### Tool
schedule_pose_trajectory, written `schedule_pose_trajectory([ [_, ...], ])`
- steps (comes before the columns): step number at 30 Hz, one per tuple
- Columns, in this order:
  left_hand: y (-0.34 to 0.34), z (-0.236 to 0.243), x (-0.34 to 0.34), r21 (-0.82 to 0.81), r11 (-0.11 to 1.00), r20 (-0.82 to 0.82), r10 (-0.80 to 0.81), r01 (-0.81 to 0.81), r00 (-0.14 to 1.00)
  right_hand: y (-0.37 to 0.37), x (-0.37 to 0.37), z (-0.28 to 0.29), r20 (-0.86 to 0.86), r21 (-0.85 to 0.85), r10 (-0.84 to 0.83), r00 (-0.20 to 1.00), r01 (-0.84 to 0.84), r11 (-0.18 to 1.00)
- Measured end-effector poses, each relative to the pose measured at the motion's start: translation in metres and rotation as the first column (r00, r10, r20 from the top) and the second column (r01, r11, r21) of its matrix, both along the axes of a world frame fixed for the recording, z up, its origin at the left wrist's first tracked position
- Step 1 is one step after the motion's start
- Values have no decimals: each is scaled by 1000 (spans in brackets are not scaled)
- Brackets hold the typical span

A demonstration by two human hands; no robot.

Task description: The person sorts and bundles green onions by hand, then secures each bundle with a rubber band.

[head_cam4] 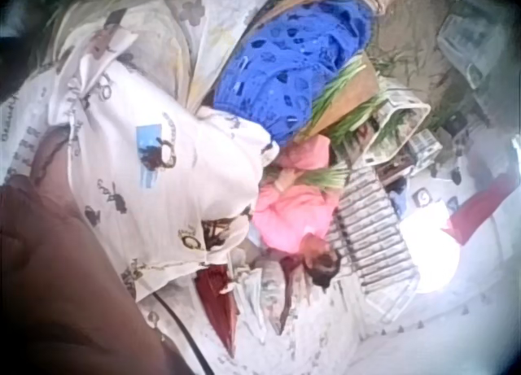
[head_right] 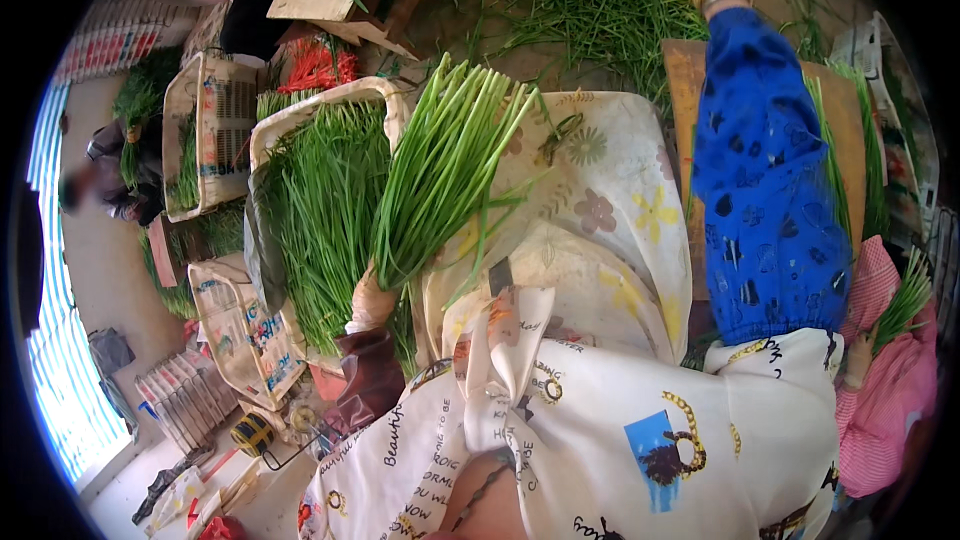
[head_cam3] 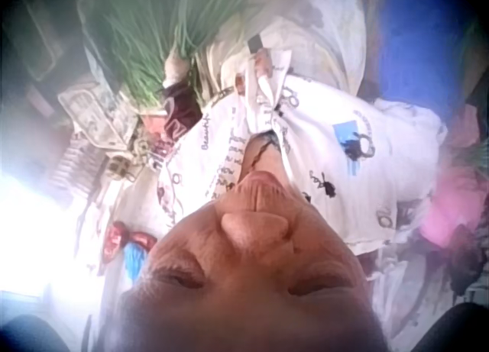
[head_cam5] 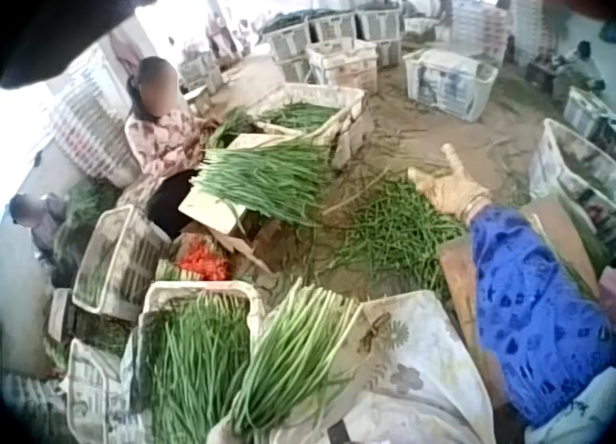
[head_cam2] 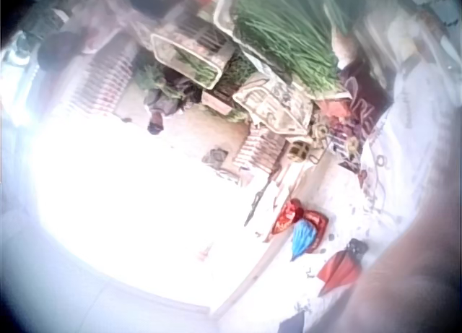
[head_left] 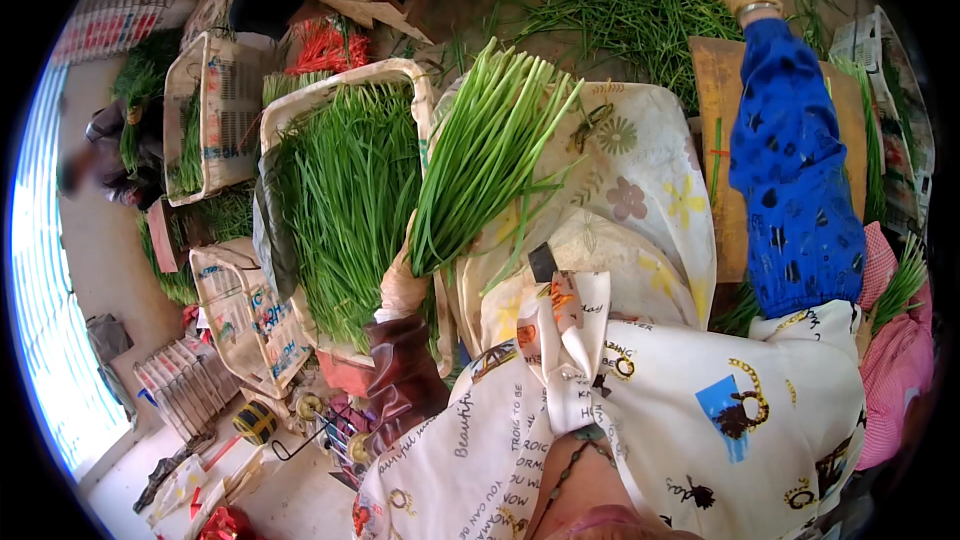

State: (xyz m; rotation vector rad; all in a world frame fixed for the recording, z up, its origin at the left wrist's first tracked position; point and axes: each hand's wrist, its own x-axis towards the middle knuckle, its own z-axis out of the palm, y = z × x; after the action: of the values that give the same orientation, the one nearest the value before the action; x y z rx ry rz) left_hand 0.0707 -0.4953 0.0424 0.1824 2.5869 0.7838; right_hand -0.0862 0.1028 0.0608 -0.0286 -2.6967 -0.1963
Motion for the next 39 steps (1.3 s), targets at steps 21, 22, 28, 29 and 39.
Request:
schedule_pose_trajectory([
  [21,-26,-21,3,37,999,45,-5,4,999,-273,75,-79,506,-688,255,824,207,696],
  [22,-31,-25,3,29,1000,60,-8,6,998,-274,71,-77,473,-700,186,861,239,673],
  [28,-52,-55,7,190,979,207,38,-78,978,-183,14,-70,-9,-768,141,990,-97,633],
  [29,-55,-58,8,205,974,237,46,-96,970,-150,3,-59,-71,-729,64,995,-95,678],
  [39,-53,-56,5,180,976,224,78,-120,971,-240,52,-24,214,-369,285,935,-192,909],
])
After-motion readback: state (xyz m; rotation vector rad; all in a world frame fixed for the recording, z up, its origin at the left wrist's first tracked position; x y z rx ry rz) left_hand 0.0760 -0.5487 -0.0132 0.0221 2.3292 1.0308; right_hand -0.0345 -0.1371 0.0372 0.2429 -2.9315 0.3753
